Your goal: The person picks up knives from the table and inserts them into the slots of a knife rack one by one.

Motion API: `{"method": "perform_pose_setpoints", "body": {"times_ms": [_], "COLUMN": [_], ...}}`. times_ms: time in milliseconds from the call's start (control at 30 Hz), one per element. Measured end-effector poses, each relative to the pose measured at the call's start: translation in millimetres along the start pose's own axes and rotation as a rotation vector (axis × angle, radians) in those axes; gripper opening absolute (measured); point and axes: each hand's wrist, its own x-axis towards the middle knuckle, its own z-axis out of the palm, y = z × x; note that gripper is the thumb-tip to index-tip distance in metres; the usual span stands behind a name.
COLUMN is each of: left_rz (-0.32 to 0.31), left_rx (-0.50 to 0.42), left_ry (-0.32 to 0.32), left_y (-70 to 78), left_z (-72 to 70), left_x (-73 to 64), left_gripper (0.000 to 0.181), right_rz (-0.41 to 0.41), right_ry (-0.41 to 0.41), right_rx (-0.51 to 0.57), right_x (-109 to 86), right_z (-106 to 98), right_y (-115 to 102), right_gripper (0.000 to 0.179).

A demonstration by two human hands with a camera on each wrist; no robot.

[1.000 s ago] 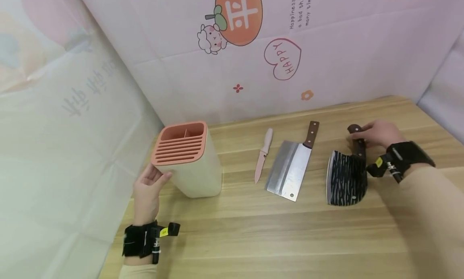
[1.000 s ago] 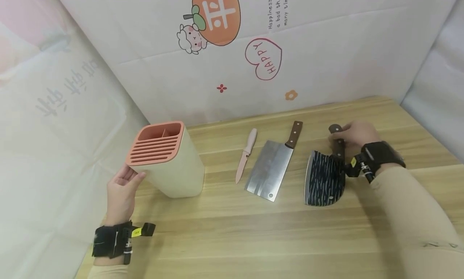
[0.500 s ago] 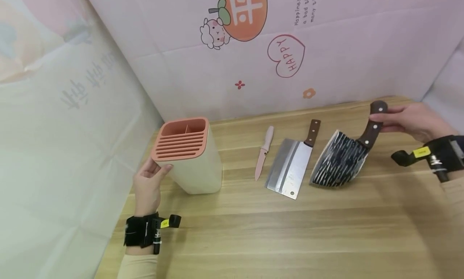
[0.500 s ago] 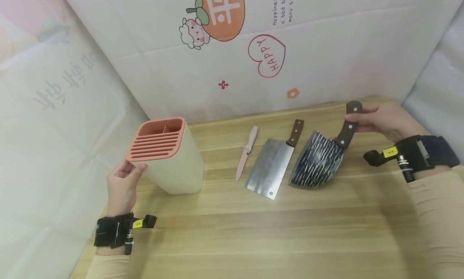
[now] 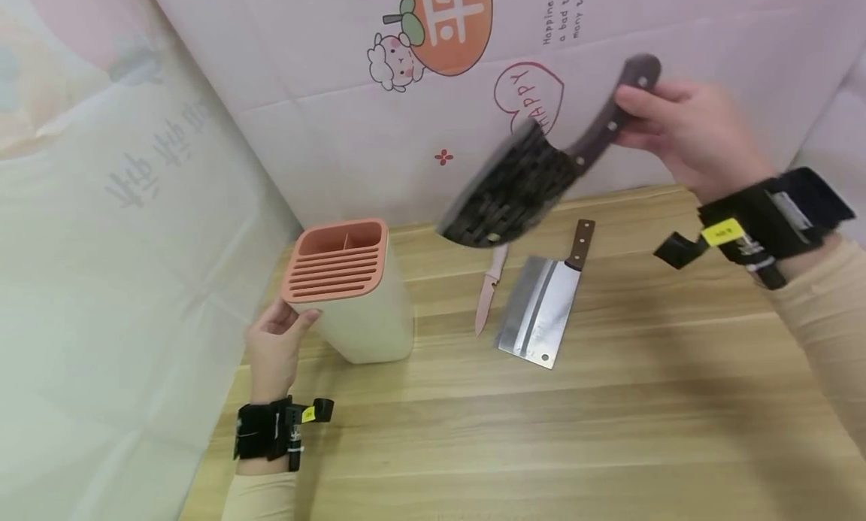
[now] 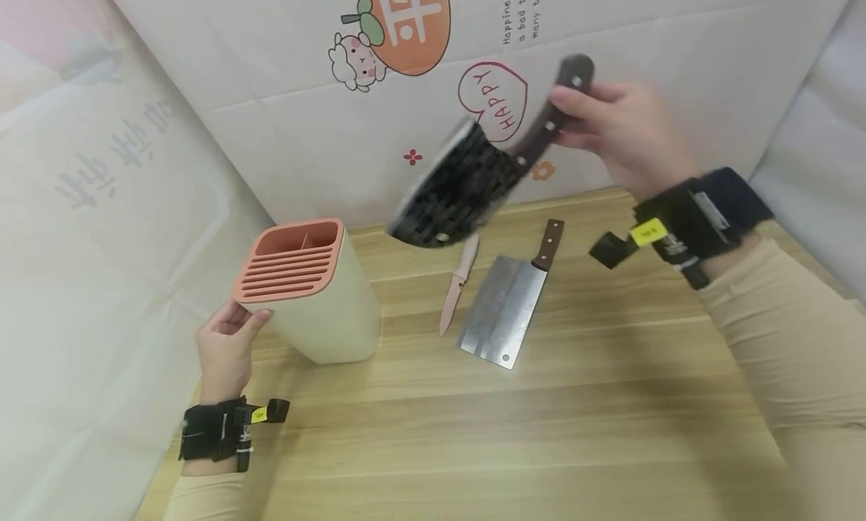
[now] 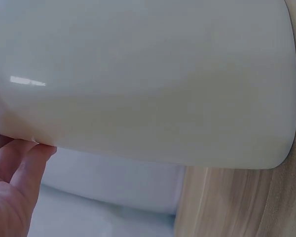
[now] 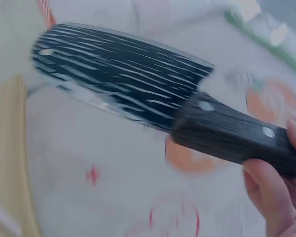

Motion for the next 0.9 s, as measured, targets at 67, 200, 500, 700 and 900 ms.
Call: {"method": "perform_pose_setpoints", "body": {"times_ms": [67,200,500,700,900], "left_rz": [0.006,0.013,0.018,0.008,0.008], "left_rx": [0.018,0.019,-0.002,-0.004,0.051], "left_ry": [-0.005,-0.03,-0.05,-0.055,-0.071], "left_y": [-1.7,-4.7,-8.6,-8.1,-7.4], "left_z": [3.0,9.8,15.3,15.4,17.9], "left_x": [1.9,6.0,5.1,5.6,8.8], "left_gripper": [0.05,0.049,0.049,0.05,0.051], "right_rz": [-0.062,-0.179,-0.284,-0.32,-0.365], "right_ry": [-0.001,0.0,-0.036,-0.073,-0.121], "right_rx": [0.054,0.095,-0.114,-0.283,-0.449], "right_x": [3.6,11.8,21.1,21.9,23.7], "right_z": [26.6,70.9,133.7,149.9,157.9], "right_y": [-2.1,0.6,29.6,40.6,45.1], "right_gripper": [0.033,0.035,0.032,0.035,0.037]}}
